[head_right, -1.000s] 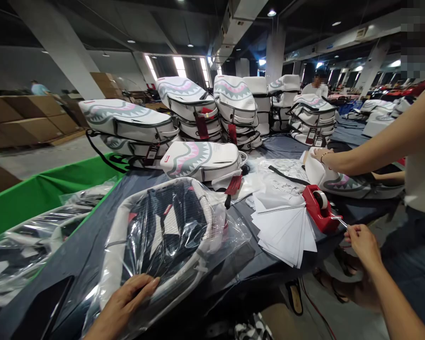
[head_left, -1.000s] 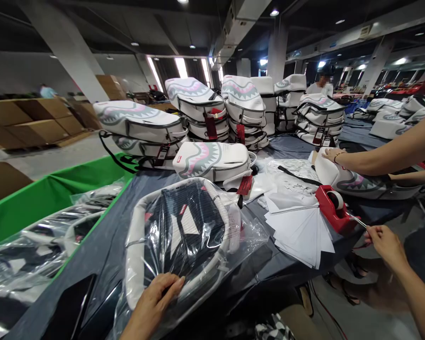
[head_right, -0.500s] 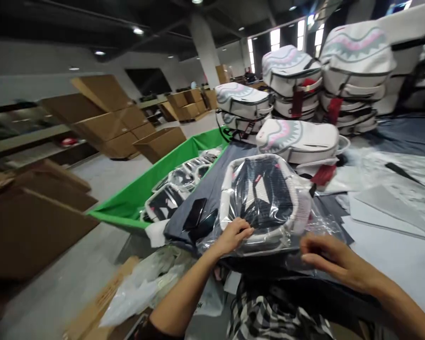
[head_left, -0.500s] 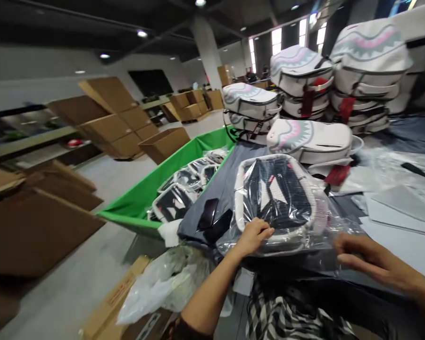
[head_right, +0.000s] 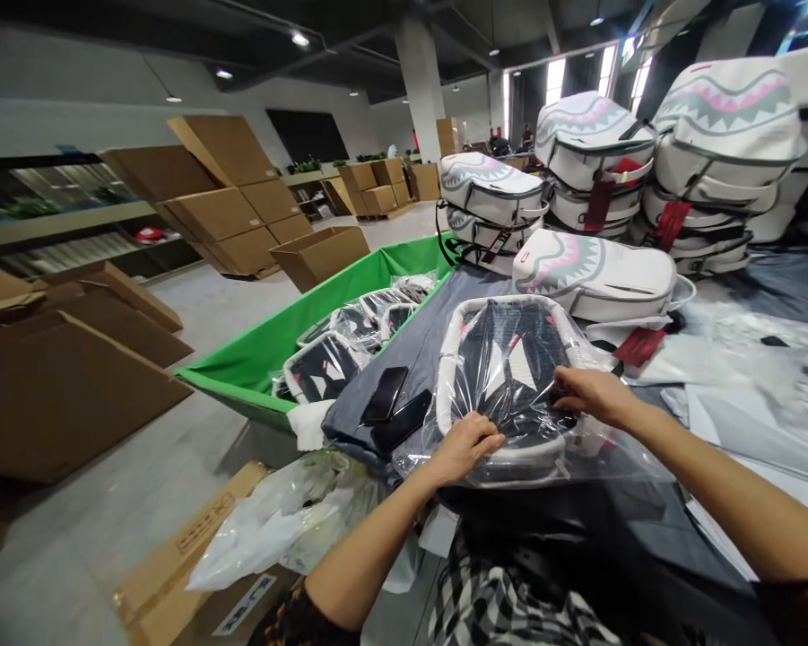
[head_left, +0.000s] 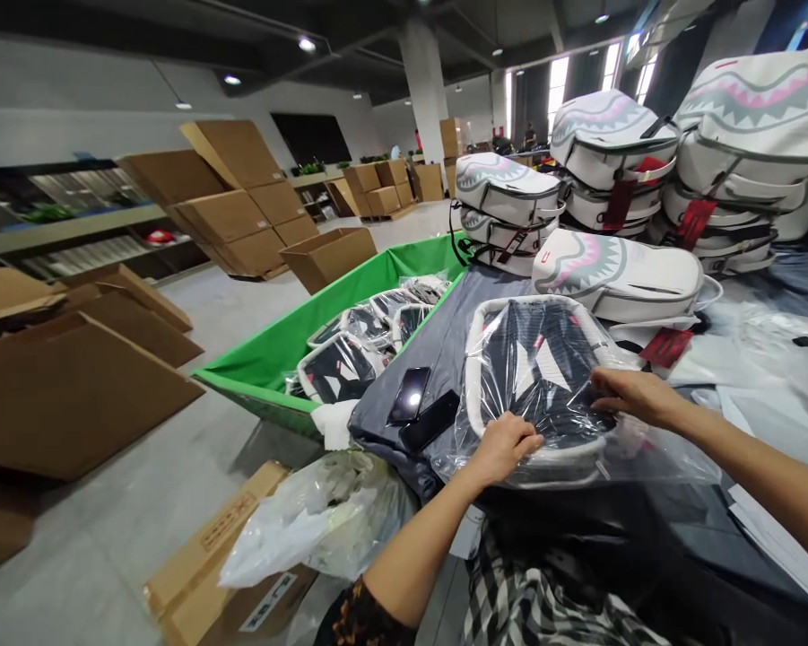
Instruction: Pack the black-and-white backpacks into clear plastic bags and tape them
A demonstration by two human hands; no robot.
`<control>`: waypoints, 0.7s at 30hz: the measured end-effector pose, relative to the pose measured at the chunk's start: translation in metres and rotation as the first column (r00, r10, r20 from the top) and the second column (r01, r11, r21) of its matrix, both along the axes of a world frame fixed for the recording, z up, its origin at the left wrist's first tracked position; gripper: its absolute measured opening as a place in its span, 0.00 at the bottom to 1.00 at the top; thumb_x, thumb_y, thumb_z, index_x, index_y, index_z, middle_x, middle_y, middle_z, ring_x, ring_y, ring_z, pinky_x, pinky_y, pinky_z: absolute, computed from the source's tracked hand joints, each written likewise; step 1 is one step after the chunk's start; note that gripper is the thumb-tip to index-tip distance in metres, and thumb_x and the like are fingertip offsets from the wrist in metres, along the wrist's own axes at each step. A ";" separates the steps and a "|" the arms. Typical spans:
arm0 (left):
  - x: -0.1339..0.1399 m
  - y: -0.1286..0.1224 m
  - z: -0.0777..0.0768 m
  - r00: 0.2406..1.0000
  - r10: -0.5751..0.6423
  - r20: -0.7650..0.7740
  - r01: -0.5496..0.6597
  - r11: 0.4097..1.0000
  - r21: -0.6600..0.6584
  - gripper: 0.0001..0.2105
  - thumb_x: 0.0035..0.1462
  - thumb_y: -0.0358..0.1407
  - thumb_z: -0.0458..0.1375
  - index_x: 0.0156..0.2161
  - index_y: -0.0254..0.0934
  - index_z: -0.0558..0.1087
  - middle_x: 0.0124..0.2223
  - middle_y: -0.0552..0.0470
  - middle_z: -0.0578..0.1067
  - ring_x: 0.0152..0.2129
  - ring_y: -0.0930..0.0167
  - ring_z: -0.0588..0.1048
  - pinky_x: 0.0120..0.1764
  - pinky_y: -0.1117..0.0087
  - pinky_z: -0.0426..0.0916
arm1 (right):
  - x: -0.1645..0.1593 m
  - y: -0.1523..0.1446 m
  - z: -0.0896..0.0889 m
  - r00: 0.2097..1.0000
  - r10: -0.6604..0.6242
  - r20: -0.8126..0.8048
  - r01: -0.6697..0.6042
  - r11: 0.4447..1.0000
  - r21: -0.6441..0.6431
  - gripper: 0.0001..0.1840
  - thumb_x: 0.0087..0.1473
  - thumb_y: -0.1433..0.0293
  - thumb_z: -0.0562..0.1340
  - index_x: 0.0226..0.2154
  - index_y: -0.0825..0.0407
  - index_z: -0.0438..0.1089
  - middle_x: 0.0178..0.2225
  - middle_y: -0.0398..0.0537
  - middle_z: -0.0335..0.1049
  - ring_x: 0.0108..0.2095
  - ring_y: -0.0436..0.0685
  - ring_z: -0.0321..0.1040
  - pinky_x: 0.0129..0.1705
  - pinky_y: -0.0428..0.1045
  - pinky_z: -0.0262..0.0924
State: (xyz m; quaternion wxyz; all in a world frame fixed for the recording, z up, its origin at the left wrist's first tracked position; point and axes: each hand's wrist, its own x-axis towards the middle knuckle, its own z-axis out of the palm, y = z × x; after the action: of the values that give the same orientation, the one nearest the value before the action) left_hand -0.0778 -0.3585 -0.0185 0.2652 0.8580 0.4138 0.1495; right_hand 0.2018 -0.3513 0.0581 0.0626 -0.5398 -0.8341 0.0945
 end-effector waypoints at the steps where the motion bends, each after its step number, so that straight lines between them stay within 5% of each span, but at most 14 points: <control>1: 0.001 0.000 0.000 1.000 -0.001 -0.003 0.001 1.000 0.007 0.16 0.69 0.39 0.54 0.30 0.39 0.74 0.32 0.53 0.76 0.38 0.68 0.70 0.41 0.68 0.60 | 0.001 -0.007 0.001 0.999 -0.031 -0.040 0.032 0.999 0.019 0.10 0.56 0.60 0.61 0.31 0.47 0.61 0.28 0.43 0.70 0.27 0.54 0.66 0.29 0.47 0.52; 6: 0.002 -0.005 0.006 0.998 -0.021 -0.057 0.024 0.998 0.061 0.16 0.71 0.42 0.52 0.33 0.39 0.75 0.34 0.53 0.76 0.38 0.68 0.71 0.41 0.67 0.61 | -0.027 -0.036 -0.011 0.999 0.013 -0.037 -0.017 0.993 -0.120 0.13 0.52 0.59 0.65 0.29 0.47 0.61 0.29 0.42 0.70 0.29 0.54 0.65 0.31 0.48 0.51; 11: -0.027 -0.019 0.013 0.987 -0.047 -0.151 0.105 0.910 0.402 0.16 0.63 0.47 0.63 0.51 0.41 0.73 0.43 0.50 0.78 0.47 0.63 0.71 0.62 0.50 0.52 | -0.038 -0.028 -0.025 0.999 -0.029 0.043 0.037 0.979 -0.202 0.21 0.45 0.57 0.70 0.26 0.47 0.57 0.25 0.39 0.69 0.25 0.54 0.62 0.27 0.48 0.43; 16: -0.064 -0.015 0.006 0.985 0.111 -0.131 -0.046 0.905 0.424 0.05 0.67 0.39 0.59 0.40 0.42 0.76 0.37 0.54 0.78 0.45 0.66 0.71 0.63 0.49 0.48 | -0.033 -0.017 -0.033 0.999 -0.031 -0.008 0.029 0.978 -0.207 0.20 0.44 0.56 0.69 0.25 0.47 0.58 0.24 0.39 0.69 0.24 0.54 0.62 0.27 0.49 0.44; 21: -0.060 -0.003 -0.001 0.980 0.159 -0.117 -0.110 0.932 0.345 0.05 0.67 0.37 0.59 0.39 0.42 0.77 0.39 0.53 0.77 0.45 0.67 0.69 0.61 0.52 0.50 | -0.018 -0.052 -0.041 0.894 -0.044 -0.447 0.022 0.998 -0.054 0.18 0.47 0.51 0.66 0.31 0.46 0.68 0.28 0.45 0.71 0.28 0.57 0.66 0.30 0.51 0.57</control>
State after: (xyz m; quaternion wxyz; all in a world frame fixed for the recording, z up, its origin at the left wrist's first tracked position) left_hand -0.1377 -0.3616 -0.0200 0.0732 0.8688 0.4578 0.1741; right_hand 0.1834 -0.4028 0.0176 0.2415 -0.5191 -0.7856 0.2346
